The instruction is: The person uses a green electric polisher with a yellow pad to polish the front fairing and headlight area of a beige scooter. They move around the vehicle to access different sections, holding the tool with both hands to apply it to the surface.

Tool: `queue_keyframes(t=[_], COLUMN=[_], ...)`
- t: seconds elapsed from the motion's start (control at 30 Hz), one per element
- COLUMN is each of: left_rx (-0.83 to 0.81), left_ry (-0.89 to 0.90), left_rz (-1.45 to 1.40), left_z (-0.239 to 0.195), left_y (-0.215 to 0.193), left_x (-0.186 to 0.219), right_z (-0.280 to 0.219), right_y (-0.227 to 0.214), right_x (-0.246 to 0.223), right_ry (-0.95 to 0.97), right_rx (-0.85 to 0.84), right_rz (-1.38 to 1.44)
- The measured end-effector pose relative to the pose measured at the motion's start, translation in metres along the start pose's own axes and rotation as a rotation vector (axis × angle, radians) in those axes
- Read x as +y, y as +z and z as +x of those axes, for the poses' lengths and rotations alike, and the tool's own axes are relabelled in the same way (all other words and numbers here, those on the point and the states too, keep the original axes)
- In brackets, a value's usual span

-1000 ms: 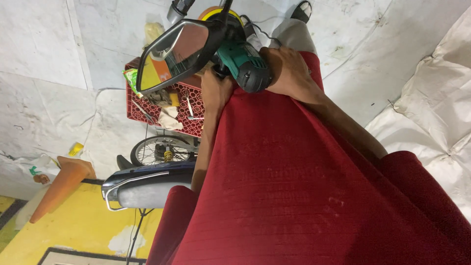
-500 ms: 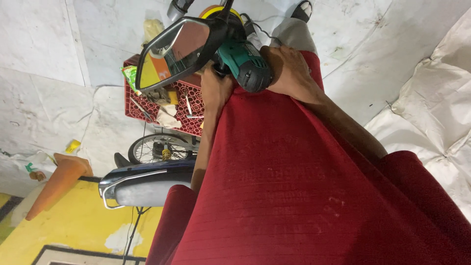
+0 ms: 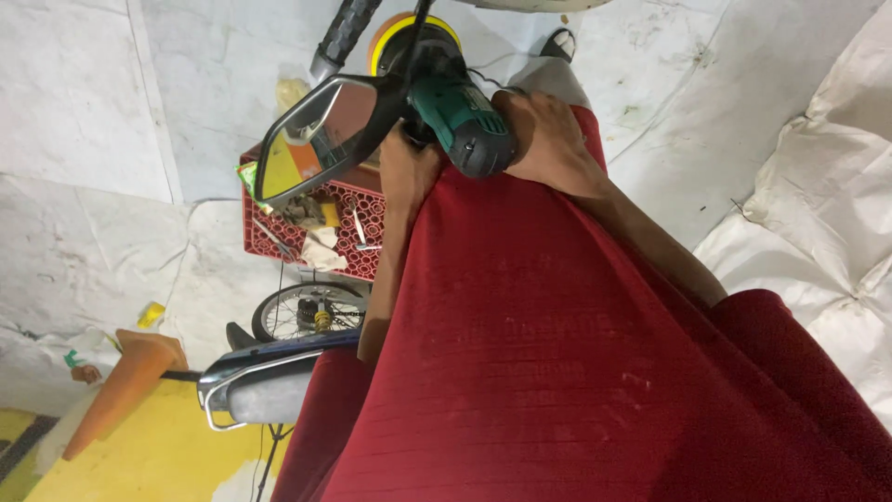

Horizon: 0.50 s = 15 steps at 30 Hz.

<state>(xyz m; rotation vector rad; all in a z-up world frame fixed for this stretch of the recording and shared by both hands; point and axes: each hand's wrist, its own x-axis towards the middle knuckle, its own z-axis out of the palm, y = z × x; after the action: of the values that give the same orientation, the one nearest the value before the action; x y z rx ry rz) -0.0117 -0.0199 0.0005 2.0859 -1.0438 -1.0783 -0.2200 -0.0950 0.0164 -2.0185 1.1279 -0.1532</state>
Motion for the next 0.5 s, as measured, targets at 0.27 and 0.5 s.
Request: queue_keyframes(t=[0.27,0.5], left_rx=[-0.036,-0.048], left_ry=[-0.102,-0.163], left_rz=[0.061,0.203], left_z=[0.011,0.007], left_y=[0.009,0.009], left_x=[0.014,0.01], right_z=[-0.001,0.001], right_y=[-0.009,-0.004], right_x=[0.009,0.019], right_ry=[0.067,0.018], right_rx=[-0.004,-0.009], right_rz=[0.016,0.072])
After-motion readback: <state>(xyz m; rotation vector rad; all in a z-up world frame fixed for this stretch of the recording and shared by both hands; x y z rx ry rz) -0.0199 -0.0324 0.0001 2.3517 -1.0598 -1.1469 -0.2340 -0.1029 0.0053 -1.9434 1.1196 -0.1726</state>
